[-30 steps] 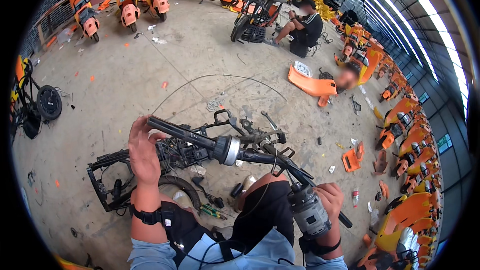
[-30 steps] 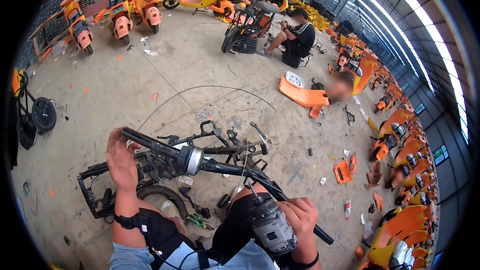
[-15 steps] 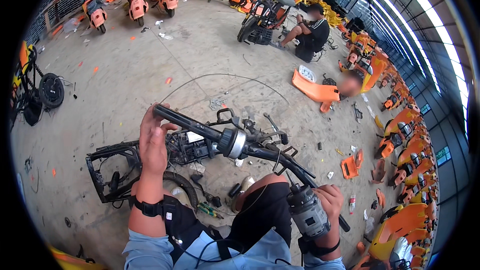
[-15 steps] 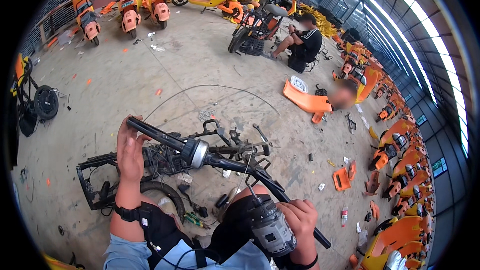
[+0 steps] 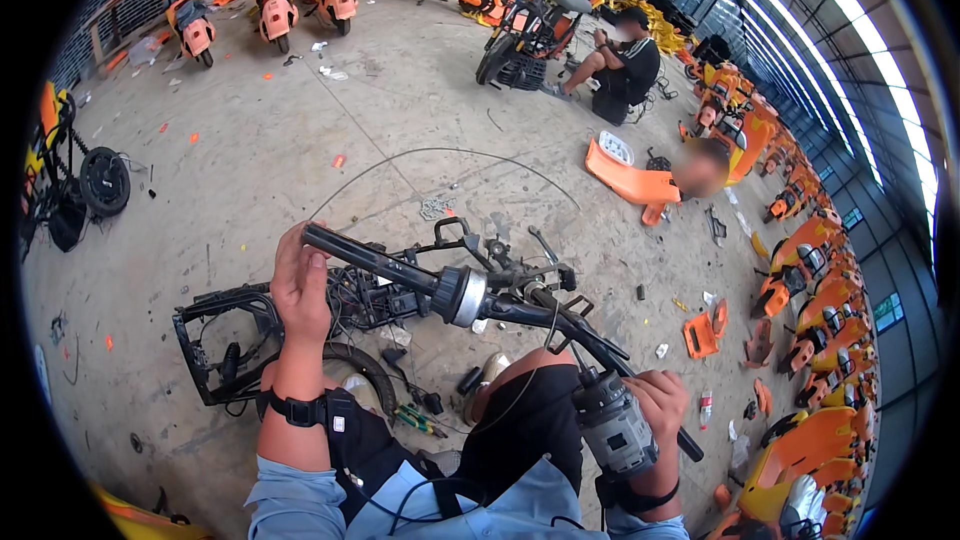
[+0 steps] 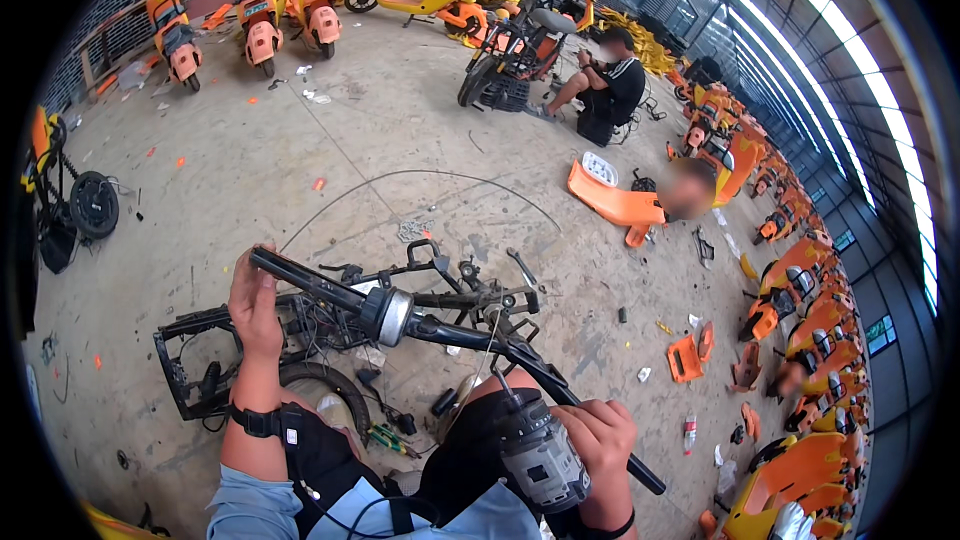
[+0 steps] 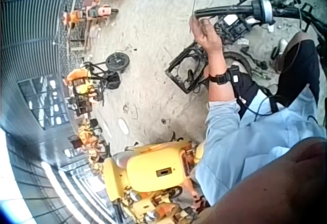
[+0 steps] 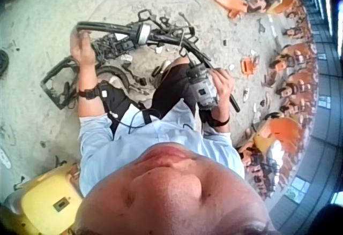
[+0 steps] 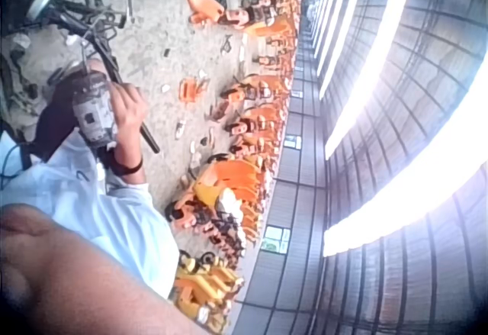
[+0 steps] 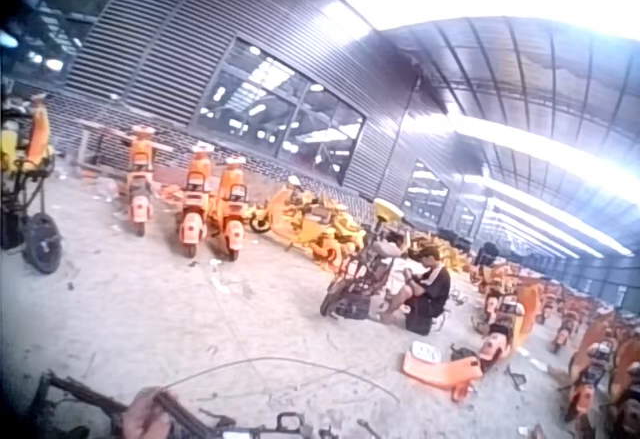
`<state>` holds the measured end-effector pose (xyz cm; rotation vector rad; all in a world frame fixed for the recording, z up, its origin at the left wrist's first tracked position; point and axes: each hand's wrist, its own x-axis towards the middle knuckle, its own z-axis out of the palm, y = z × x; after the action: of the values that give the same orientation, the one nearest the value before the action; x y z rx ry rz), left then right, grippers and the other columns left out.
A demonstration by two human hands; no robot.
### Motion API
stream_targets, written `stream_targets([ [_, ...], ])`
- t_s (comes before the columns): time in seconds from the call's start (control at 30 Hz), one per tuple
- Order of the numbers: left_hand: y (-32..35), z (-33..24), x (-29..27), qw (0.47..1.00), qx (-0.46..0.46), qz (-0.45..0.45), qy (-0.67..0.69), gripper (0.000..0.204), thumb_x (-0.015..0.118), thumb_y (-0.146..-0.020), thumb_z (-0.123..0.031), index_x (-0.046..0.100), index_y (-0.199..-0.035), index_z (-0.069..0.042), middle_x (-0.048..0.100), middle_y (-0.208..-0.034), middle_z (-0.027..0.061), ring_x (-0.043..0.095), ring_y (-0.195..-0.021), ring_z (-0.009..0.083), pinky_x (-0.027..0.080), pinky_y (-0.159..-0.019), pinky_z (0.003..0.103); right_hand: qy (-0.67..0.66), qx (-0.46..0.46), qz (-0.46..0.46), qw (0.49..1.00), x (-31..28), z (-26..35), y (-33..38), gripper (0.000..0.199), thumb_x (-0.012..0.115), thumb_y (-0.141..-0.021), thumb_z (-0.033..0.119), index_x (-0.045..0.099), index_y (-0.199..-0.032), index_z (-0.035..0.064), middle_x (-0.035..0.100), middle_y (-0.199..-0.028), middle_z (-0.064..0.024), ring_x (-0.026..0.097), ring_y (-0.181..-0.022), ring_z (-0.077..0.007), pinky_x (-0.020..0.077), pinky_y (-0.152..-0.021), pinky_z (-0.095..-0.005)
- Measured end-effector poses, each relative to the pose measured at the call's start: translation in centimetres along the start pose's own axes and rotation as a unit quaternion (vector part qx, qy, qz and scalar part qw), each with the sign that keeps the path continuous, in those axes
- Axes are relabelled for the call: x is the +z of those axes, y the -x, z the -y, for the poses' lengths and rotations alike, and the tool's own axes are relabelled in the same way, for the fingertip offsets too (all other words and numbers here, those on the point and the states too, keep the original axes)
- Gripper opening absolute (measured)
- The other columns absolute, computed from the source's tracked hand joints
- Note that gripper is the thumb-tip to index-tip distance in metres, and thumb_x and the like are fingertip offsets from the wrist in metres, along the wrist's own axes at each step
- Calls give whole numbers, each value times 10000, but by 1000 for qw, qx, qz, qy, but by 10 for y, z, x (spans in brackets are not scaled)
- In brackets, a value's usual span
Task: The person uses a drill to secure components onto the handlebar of an electric scooter frame and handles wires and mechanical parts while sitting on the floor of a large assembly area.
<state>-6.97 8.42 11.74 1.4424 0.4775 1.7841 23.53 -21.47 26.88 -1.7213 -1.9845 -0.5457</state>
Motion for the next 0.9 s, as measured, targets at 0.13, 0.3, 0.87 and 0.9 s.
stream_targets([
  [0.13,-1,-5,4,999,6,2,-33,392,491,-1006,1,503,-1397,30,568,-1355,119,587,-1168,203,455,-1028,363,8,12,-5,1000,-1,3,-2,275,666,-639,178,709,-878,47,732,-808,-52,671,-700,-199,422,-583,-321],
  [0.3,2,4,1,988,22,-42,-146,404,518,-962,50,531,-1365,24,551,-1344,131,576,-1135,188,480,-919,313,12,17,-3,1000,0,4,0,280,658,-650,198,714,-884,55,738,-825,-48,671,-708,-196,425,-588,-322],
  [0.87,11,62,-14,887,-317,-41,-333,369,715,-940,-230,585,-1173,24,675,-1016,108,640,-912,183,515,-788,332,-16,47,32,998,-1,17,-11,326,674,-658,239,721,-942,86,740,-873,-22,666,-747,-185,418,-636,-331],
  [0.9,14,71,-23,871,-348,-53,-344,399,767,-893,-265,598,-1110,23,679,-949,119,644,-867,195,518,-775,331,-24,43,39,998,-1,17,-12,340,685,-645,248,721,-944,91,740,-875,-18,665,-749,-183,414,-640,-332],
])
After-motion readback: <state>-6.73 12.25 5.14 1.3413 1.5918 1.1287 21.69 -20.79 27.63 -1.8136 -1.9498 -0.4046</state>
